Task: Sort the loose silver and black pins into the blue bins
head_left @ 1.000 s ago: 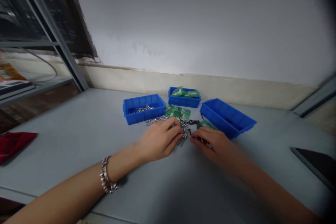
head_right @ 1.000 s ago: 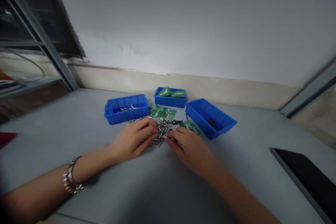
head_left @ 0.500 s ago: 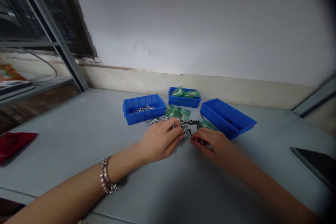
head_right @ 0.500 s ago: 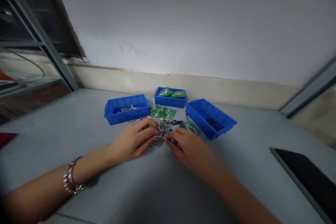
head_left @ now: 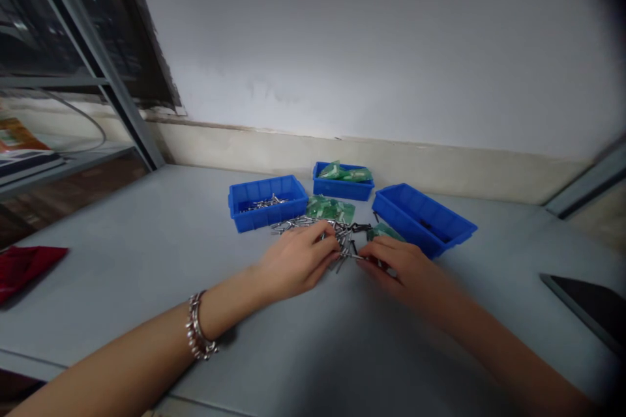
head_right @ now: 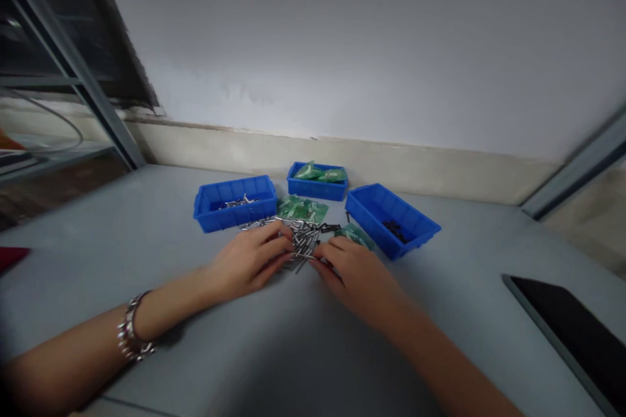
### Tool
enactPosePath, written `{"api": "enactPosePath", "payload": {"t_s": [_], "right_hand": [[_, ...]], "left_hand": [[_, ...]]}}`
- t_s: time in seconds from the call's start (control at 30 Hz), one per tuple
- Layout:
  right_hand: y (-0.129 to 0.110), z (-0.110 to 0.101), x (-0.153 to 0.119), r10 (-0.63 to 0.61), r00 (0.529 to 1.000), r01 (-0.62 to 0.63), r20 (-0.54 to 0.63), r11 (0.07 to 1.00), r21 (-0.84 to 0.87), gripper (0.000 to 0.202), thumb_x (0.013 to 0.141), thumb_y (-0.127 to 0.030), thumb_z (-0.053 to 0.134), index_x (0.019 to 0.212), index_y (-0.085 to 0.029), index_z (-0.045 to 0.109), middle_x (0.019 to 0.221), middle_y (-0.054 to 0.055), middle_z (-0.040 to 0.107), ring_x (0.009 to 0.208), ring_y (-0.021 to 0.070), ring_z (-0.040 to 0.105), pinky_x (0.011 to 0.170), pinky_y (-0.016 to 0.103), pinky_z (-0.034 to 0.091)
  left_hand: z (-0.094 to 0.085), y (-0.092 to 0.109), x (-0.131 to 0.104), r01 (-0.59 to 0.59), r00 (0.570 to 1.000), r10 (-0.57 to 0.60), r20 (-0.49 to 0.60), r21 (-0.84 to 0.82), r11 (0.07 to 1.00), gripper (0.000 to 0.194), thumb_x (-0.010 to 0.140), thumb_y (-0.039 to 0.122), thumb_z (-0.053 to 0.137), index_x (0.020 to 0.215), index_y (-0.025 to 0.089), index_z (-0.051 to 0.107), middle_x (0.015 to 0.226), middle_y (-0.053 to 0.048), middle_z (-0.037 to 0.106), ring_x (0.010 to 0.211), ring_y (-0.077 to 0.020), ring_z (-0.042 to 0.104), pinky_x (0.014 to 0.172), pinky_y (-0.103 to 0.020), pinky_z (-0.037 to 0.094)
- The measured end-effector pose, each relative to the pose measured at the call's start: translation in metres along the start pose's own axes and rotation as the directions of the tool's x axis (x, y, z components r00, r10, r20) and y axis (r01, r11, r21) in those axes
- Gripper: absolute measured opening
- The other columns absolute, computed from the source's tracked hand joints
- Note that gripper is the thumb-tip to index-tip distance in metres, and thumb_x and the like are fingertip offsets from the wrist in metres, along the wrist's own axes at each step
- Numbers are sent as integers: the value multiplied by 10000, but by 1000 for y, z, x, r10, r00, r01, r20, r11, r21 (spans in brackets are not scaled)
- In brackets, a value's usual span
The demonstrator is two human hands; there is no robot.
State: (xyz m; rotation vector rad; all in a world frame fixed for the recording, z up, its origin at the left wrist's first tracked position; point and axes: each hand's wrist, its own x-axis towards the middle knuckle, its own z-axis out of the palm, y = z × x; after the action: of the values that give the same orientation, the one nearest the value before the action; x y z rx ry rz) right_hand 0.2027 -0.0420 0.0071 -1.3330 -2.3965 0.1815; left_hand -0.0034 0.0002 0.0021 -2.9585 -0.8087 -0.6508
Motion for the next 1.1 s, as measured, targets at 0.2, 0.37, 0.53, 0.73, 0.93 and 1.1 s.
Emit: {"api": "enactPosePath", "payload": {"t_s": [0.2, 0.37, 0.53, 0.73, 0.93, 1.1], "right_hand": [[-2, 1, 3, 49, 997, -51, 61, 998, 37, 131, 861, -201, 469, 808, -195, 589, 764, 23, 600, 701, 159, 554, 616, 274, 424], [-5, -3, 4, 72, 997, -74, 22, 988, 135, 165, 881, -243, 443, 814, -202, 588, 729, 7, 613, 661, 140, 553, 588, 252, 411], [-1, -1, 3, 64, 997, -57, -41, 988, 147, 162, 881, -216, 435, 818, -194, 583, 758, 19, 619, 690, 145, 557, 604, 258, 412], [-1, 0, 3, 46, 997, -40, -56, 994, 103, 156, 877, -213, 444, 833, -193, 593, 777, 29, 620, 718, 157, 563, 614, 264, 424], [0, 3, 2, 2, 999, 0, -51, 999, 45, 124, 860, -197, 466, 834, -191, 587, 770, 34, 610, 708, 162, 565, 608, 269, 438], [3, 2, 2, -18, 997, 20, -74, 999, 27, 148, 874, -221, 449, 840, -185, 588, 772, 41, 608, 727, 164, 563, 623, 276, 445]], "left_hand": [[1, -1, 0, -11, 999, 11, -43, 10, 1000, 245, 908, 234, 332, 888, 150, 561, 941, -70, 530, 749, -152, 524, 619, -278, 447], [-1, 0, 0, 4, 995, 0, -97, 36, 999, 228, 900, 211, 347, 896, 160, 569, 959, -67, 541, 786, -167, 533, 607, -280, 444], [0, 0, 1, 48, 997, -47, -59, 16, 999, 233, 911, 265, 351, 931, 148, 551, 983, -76, 528, 809, -171, 535, 661, -298, 462], [-1, 1, 2, 48, 998, -49, -33, -13, 999, 264, 922, 270, 324, 873, 138, 547, 948, -72, 523, 796, -155, 525, 685, -283, 461], [-1, 2, 0, 25, 999, -26, -42, -19, 1000, 250, 913, 252, 336, 856, 135, 549, 955, -74, 522, 794, -159, 520, 676, -287, 455], [1, 1, 0, 29, 999, -29, -20, 25, 999, 256, 908, 254, 328, 874, 139, 554, 940, -77, 520, 754, -156, 515, 634, -283, 448]]}}
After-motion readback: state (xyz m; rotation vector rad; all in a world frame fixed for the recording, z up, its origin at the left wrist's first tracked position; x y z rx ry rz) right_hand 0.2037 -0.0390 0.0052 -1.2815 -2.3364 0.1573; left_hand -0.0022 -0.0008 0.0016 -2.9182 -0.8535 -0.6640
